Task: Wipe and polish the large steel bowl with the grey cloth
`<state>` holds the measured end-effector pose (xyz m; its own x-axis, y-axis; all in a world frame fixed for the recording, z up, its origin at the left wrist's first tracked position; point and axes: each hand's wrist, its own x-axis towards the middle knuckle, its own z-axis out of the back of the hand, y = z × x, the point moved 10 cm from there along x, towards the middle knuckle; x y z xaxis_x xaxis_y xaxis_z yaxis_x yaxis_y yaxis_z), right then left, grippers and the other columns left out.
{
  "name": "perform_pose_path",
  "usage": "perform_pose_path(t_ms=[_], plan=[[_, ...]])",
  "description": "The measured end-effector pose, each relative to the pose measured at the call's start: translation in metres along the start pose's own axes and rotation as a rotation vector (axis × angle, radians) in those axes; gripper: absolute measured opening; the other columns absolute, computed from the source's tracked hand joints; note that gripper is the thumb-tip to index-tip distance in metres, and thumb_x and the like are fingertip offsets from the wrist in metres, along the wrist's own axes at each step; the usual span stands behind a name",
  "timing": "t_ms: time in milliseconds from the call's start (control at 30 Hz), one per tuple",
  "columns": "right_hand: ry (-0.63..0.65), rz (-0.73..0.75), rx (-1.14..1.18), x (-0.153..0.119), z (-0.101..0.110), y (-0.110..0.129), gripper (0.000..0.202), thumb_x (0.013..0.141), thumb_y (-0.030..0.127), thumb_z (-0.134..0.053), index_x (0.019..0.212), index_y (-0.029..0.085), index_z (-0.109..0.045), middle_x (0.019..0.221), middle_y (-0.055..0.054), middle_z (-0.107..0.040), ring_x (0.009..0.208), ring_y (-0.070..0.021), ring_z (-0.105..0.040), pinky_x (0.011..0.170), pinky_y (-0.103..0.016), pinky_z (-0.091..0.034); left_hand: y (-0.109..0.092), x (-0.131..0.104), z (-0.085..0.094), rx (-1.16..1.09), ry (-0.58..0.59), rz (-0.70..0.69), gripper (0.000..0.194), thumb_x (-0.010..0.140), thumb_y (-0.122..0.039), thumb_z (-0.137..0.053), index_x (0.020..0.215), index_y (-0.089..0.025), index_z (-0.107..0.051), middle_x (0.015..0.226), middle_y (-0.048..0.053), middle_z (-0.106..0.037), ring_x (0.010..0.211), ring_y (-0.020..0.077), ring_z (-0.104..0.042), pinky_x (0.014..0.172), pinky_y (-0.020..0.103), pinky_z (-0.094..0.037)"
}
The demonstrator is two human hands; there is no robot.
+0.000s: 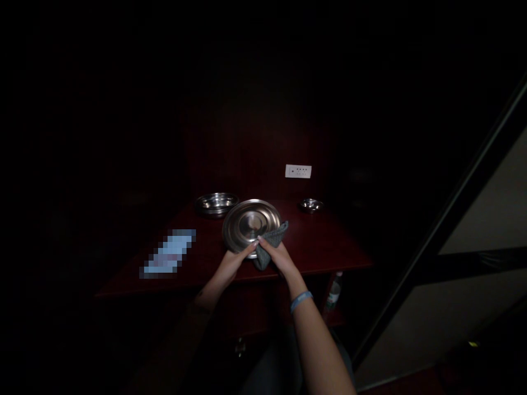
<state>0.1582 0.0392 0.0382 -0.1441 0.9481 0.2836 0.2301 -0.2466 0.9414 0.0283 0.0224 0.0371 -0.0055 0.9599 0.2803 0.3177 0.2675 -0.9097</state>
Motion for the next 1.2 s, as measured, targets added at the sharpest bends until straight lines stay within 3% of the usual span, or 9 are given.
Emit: perform_pose_path(t_ms=[133, 300, 433, 667, 833, 1200], plan=[[-0.017, -0.001, 0.054, -0.0024, -0.001, -0.0006, 0.048, 0.068, 0.058, -0.083, 0.109, 0.033, -0.076, 0.103, 0.001, -0.079, 0.114, -0.0248, -0.07, 0.102, -0.035, -0.054, -0.0011, -0.0013, -0.0004, -0.001, -0.009, 0.014, 0.069, 0.062, -0.043, -0.089, 0.122, -0.016, -0.068, 0.136, 0.014, -0.066, 0.132, 0.0314, -0.058, 0.121, 0.05, -0.033], [-0.068, -0.01, 0.102, -0.0068, 0.0003, 0.0027, 0.054, 0.066, 0.055, -0.086, 0.109, 0.025, -0.077, 0.109, -0.006, -0.078, 0.114, -0.0274, -0.07, 0.103, -0.034, -0.054, -0.0047, -0.003, -0.0008, 0.004, -0.019, 0.012, 0.07, 0.059, -0.044, -0.089, 0.12, -0.017, -0.069, 0.136, 0.014, -0.066, 0.133, 0.0329, -0.057, 0.12, 0.051, -0.034], [-0.047, -0.033, 0.087, -0.0073, -0.0011, 0.0028, 0.055, 0.065, 0.056, -0.086, 0.109, 0.026, -0.076, 0.114, -0.004, -0.077, 0.119, -0.0276, -0.068, 0.105, -0.034, -0.052, -0.0046, -0.0028, -0.0009, 0.016, -0.016, 0.013, 0.071, 0.059, -0.045, -0.089, 0.12, -0.017, -0.069, 0.136, 0.014, -0.066, 0.133, 0.0333, -0.057, 0.12, 0.051, -0.034], [-0.088, 0.01, 0.115, -0.0065, -0.0011, 0.0011, 0.049, 0.071, 0.049, -0.082, 0.111, 0.022, -0.073, 0.108, -0.006, -0.078, 0.114, -0.0307, -0.07, 0.111, -0.045, -0.047, -0.0023, -0.0016, -0.0009, 0.024, -0.006, 0.009, 0.073, 0.06, -0.047, -0.089, 0.123, -0.017, -0.067, 0.139, 0.014, -0.064, 0.134, 0.0327, -0.056, 0.12, 0.05, -0.034], [-0.092, 0.008, 0.099, -0.0086, -0.0021, 0.0044, 0.043, 0.077, 0.041, -0.077, 0.113, 0.019, -0.072, 0.111, -0.009, -0.077, 0.115, -0.0305, -0.069, 0.11, -0.045, -0.047, -0.0015, -0.0008, -0.0005, 0.024, -0.005, 0.001, 0.072, 0.06, -0.047, -0.089, 0.121, -0.017, -0.067, 0.138, 0.015, -0.064, 0.133, 0.0326, -0.056, 0.119, 0.05, -0.035], [-0.019, -0.02, 0.089, -0.0062, -0.0018, 0.0024, 0.047, 0.073, 0.048, -0.081, 0.113, 0.024, -0.074, 0.112, -0.007, -0.077, 0.117, -0.0288, -0.069, 0.109, -0.039, -0.049, -0.0035, -0.0021, -0.0013, 0.015, -0.003, 0.003, 0.071, 0.061, -0.045, -0.089, 0.122, -0.017, -0.068, 0.136, 0.014, -0.066, 0.131, 0.0316, -0.058, 0.12, 0.049, -0.035]])
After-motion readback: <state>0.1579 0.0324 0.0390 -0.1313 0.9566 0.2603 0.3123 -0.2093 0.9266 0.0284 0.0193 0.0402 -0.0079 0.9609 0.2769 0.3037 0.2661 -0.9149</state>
